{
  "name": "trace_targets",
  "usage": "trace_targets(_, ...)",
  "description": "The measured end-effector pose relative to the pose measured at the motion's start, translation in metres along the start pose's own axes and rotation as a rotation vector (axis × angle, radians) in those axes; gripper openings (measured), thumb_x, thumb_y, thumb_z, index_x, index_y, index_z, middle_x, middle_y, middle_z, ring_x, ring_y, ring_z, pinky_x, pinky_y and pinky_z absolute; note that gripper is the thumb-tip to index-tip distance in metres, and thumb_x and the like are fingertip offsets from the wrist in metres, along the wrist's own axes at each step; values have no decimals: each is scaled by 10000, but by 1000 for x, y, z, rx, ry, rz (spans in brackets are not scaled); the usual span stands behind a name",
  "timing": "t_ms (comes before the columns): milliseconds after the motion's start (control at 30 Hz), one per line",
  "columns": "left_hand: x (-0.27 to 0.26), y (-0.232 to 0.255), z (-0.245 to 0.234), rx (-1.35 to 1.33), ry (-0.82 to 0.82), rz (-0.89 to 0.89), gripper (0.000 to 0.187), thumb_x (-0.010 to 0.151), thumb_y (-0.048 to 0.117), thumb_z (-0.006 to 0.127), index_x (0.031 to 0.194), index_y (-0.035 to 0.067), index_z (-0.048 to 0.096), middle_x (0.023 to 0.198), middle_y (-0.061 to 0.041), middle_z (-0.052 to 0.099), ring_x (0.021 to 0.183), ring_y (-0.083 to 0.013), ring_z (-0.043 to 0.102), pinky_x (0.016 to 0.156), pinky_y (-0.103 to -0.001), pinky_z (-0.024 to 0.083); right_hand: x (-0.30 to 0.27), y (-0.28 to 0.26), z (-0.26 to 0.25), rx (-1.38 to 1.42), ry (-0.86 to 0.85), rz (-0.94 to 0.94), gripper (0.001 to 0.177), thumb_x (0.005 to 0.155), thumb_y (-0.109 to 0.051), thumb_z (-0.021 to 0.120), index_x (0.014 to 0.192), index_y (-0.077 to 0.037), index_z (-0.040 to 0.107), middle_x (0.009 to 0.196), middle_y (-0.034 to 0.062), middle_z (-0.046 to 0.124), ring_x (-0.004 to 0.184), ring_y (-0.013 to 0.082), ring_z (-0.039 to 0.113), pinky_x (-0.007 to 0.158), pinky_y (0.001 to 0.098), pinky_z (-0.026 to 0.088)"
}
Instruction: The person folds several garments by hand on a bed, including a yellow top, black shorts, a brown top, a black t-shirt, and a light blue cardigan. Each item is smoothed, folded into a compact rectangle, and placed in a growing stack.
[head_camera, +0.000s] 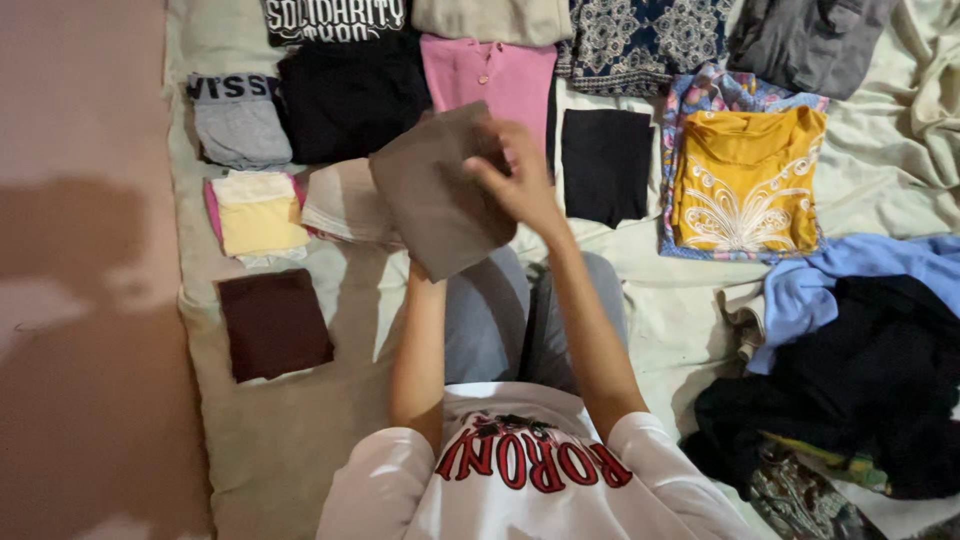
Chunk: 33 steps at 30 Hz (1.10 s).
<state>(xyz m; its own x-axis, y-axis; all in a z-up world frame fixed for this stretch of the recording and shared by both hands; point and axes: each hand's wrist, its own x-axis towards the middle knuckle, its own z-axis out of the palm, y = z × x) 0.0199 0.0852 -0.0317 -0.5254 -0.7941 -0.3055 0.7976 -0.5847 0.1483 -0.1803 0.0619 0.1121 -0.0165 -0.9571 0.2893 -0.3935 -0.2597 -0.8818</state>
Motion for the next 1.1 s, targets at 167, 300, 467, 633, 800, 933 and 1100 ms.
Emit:
trace_targets(167, 2, -40, 24, -35, -66, -183, 809, 991, 635, 442, 1555, 55, 417, 1586, -211, 369, 1441, -369, 392, 1174, -496, 337, -41, 64, -63, 605, -323, 730, 823, 852, -414, 810, 1493, -6, 495, 1414, 144, 618, 1317, 211, 575, 1150, 365, 431)
trace_targets(300, 26, -79, 44, -60, -123, -300, 840, 968, 667, 456, 1548, 60, 423, 1569, -192, 406, 1421, -353, 427, 1156, -493, 369, -100, 93, -73, 835, -161, 865, 733, 837, -317, 801, 1453, -50, 509, 1382, 87, 614, 1283, 206, 574, 1094, 370, 450)
trace_targets(467, 33, -104, 51, -4, -102, -420, 880, 939, 707, 474, 1539, 65, 431, 1548, -168, 452, 1396, -334, 470, 1133, -490, 409, -144, 127, -90, 1077, 152, 855, 543, 897, -224, 762, 1375, -40, 583, 1277, 104, 662, 1164, 255, 649, 999, 414, 542)
trace_targets(633, 64, -115, 72, 90, -130, -465, 919, 910, 747, 492, 1530, 71, 438, 1527, -144, 498, 1371, -314, 514, 1111, -487, 450, -127, 154, -138, 995, 285, 779, 504, 932, -199, 723, 1388, -86, 540, 1258, 22, 664, 1158, 185, 647, 1007, 365, 541)
trace_targets(800, 117, -144, 79, 647, -4, -326, 644, 933, 319, 718, 1484, 116, 454, 1389, -117, 582, 1256, -298, 590, 1021, -522, 507, -76, 166, -205, 777, 291, 670, 485, 964, -182, 703, 1396, -59, 518, 1176, 33, 661, 1067, 186, 642, 964, 354, 537)
trace_targets(933, 143, -166, 38, 669, 97, -272, 673, 932, 213, 734, 1518, 189, 403, 1397, -32, 579, 1256, -204, 583, 1000, -459, 522, -57, 193, -214, 626, 250, 798, 551, 919, -231, 728, 1399, -81, 502, 1179, 57, 661, 1052, 202, 649, 911, 369, 555)
trace_targets(1100, 142, -181, -19, 716, 209, -301, 651, 922, 232, 784, 1458, 135, 427, 1324, -65, 589, 1203, -248, 573, 1035, -486, 525, -89, 251, -170, 592, 272, 804, 678, 864, -201, 792, 1445, -79, 465, 1292, 75, 644, 1157, 198, 633, 984, 340, 533)
